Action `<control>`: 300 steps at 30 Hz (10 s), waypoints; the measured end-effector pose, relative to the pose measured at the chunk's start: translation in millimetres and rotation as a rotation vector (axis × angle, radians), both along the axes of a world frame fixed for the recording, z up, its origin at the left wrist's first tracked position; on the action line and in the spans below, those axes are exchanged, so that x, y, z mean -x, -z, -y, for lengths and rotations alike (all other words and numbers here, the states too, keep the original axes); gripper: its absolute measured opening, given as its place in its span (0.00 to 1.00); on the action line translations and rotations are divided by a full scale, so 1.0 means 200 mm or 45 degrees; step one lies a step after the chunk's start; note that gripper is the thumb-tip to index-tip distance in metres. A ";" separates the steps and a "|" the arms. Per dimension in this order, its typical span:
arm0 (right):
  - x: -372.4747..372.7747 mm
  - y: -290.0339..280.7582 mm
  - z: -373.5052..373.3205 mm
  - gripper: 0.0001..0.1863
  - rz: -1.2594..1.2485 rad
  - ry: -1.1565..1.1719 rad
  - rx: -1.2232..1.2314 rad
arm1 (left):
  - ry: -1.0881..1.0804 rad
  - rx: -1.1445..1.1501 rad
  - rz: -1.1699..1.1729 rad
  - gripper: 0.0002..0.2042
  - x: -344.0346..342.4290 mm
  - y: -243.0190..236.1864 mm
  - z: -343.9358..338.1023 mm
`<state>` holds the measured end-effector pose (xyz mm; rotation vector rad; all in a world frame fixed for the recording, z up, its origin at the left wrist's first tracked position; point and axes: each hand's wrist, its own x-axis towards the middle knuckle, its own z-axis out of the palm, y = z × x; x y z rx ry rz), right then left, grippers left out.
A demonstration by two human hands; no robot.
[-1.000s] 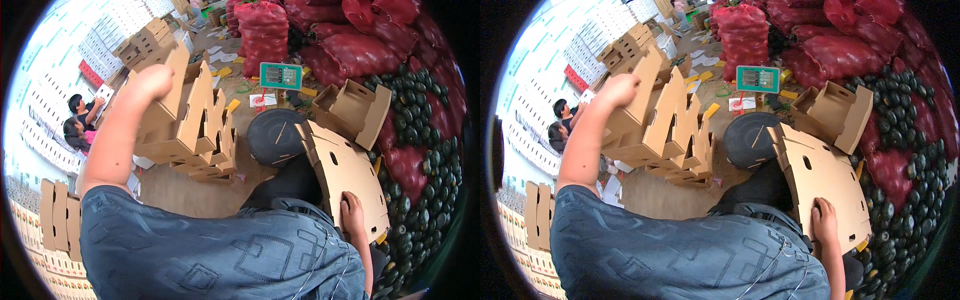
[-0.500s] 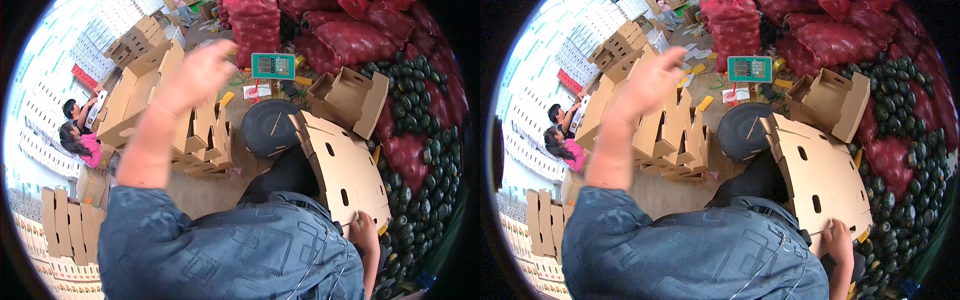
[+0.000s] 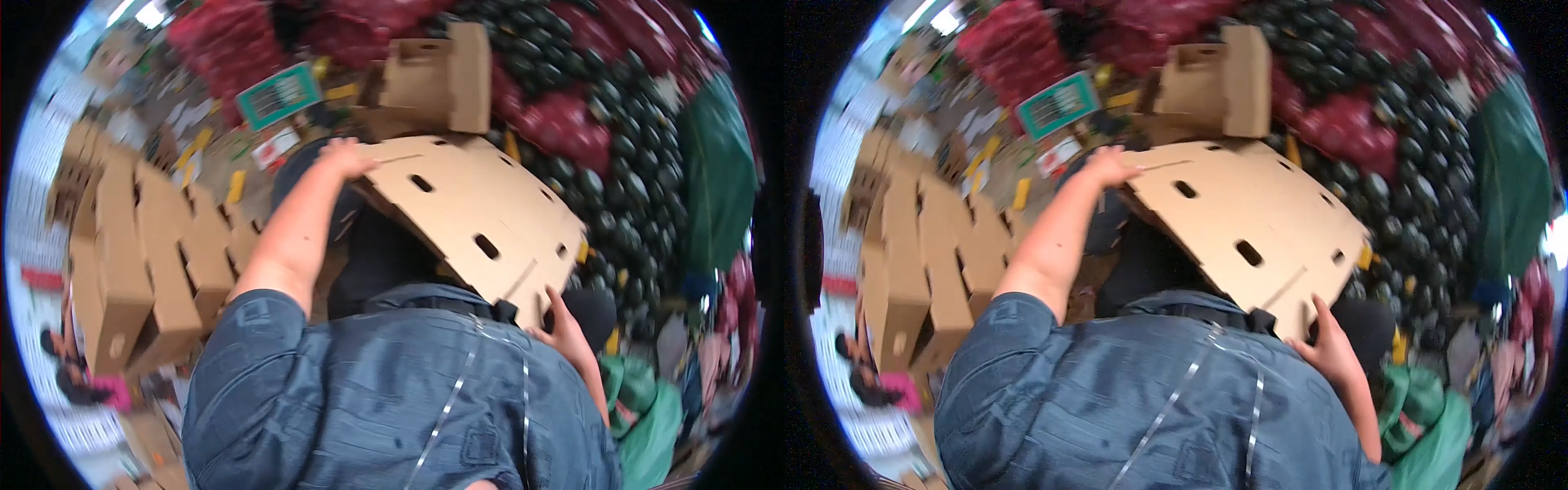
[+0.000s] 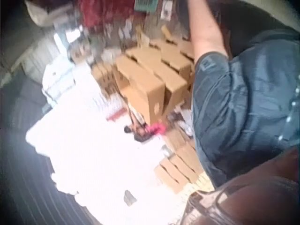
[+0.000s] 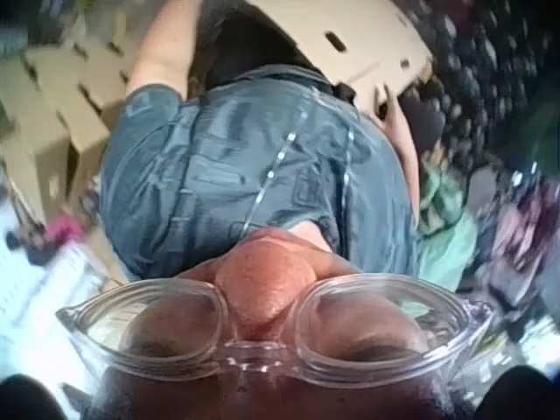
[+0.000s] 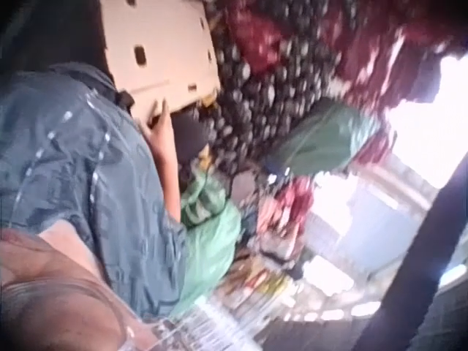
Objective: The person assembles cardboard boxes by hand, folding the flaps and stacking them in a tall pile.
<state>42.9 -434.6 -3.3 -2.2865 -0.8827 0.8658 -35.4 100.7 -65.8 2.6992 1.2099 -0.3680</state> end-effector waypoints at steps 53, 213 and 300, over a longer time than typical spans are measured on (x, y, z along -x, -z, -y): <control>-0.93 -0.31 0.55 0.06 0.537 0.569 -0.782 | 0.571 0.541 1.299 0.05 0.03 -0.71 0.32; -0.55 -0.46 -0.65 0.20 0.415 -0.749 -0.183 | -0.486 -1.646 0.645 0.16 1.74 -1.65 0.58; -0.54 -0.51 0.28 0.32 0.248 -0.103 0.190 | 0.489 0.716 -0.055 0.27 0.02 -0.69 0.33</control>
